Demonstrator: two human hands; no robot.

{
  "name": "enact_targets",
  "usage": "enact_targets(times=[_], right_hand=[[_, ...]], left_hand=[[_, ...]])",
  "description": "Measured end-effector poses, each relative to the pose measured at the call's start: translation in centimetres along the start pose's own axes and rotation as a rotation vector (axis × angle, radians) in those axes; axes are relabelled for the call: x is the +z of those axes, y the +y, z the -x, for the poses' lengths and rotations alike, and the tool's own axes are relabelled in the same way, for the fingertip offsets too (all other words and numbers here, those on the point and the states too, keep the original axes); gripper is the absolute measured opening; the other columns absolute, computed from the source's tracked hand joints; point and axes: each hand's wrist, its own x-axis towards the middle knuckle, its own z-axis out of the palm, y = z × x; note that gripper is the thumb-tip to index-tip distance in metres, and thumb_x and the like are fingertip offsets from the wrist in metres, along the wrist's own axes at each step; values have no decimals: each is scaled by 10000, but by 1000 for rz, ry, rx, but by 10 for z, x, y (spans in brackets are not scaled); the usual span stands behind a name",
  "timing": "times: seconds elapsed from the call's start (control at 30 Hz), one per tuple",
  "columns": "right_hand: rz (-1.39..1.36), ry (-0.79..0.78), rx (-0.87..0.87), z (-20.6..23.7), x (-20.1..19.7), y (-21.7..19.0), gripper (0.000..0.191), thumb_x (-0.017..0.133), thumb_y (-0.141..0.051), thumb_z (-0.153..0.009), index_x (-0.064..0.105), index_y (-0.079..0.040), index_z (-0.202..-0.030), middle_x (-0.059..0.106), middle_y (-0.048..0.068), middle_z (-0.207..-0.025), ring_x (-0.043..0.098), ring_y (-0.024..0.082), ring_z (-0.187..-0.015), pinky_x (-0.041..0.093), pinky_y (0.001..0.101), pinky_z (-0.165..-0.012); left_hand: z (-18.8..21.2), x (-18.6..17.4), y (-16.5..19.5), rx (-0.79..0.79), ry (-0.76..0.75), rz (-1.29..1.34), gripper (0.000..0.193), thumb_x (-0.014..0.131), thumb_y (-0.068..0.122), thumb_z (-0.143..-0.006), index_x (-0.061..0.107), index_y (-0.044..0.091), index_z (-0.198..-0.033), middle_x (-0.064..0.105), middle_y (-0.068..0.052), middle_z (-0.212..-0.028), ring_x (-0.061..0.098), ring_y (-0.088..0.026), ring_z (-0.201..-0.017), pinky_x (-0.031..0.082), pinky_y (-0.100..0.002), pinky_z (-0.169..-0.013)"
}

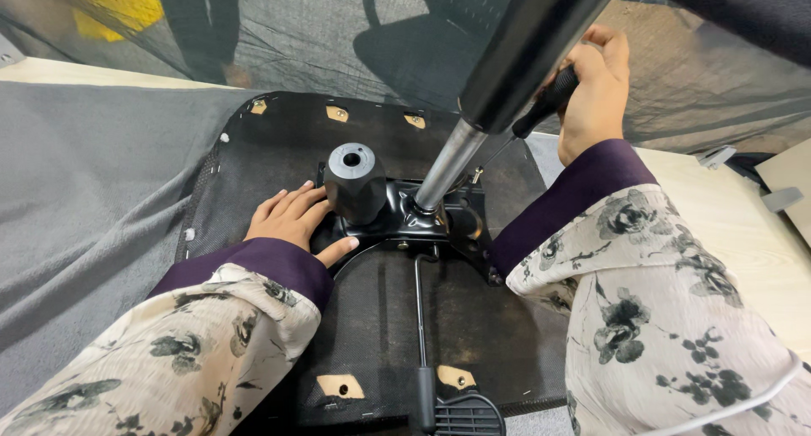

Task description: The person holds an office chair seat with its tilt mechanism facing up on a bed and uses a screwdriver to turn screws on the mechanism, steadying the assembly with the other hand. They continue driving screws at different points of the mechanism throughout the clip.

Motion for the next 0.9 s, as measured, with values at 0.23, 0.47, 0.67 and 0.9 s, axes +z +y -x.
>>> enact_targets(times=[0.23,0.47,0.67,0.9], right_hand=[[68,62,-46,4,-7,7,221,577,-68,-1055,361,-109,-1069,513,81,-977,619,176,-734,612,385,-677],[171,118,-149,10,-9,16,238,569,-172,-1151,413,-114,-981,498,38,-877,601,149,-718,576,346,-675],[-63,-37,-87,12,-9,18,194,527,-94,-1129,468,-95,-943,511,0,-841,517,105,-729,498,297,-714],[-139,-36,-25,15,-3,14,174,641,-149,-1147,553,-94,-1007,613,-25,-936,595,84,-858,527,295,-798]], left_hand=[[3,2,-1,-17,-5,-46,790,626,695,-823,587,116,-1359,502,-71,-1509,316,-206,-1500,181,-436,-1218],[1,-1,0,-10,-13,-37,797,623,684,-814,589,109,-1364,495,-95,-1494,302,-224,-1478,174,-446,-1191],[3,-3,2,-19,-30,-26,802,612,691,-830,583,100,-1372,491,-83,-1508,295,-204,-1499,172,-434,-1212],[2,-4,3,-16,-39,-39,796,603,689,-840,571,115,-1390,479,-71,-1515,276,-197,-1499,151,-439,-1215]])
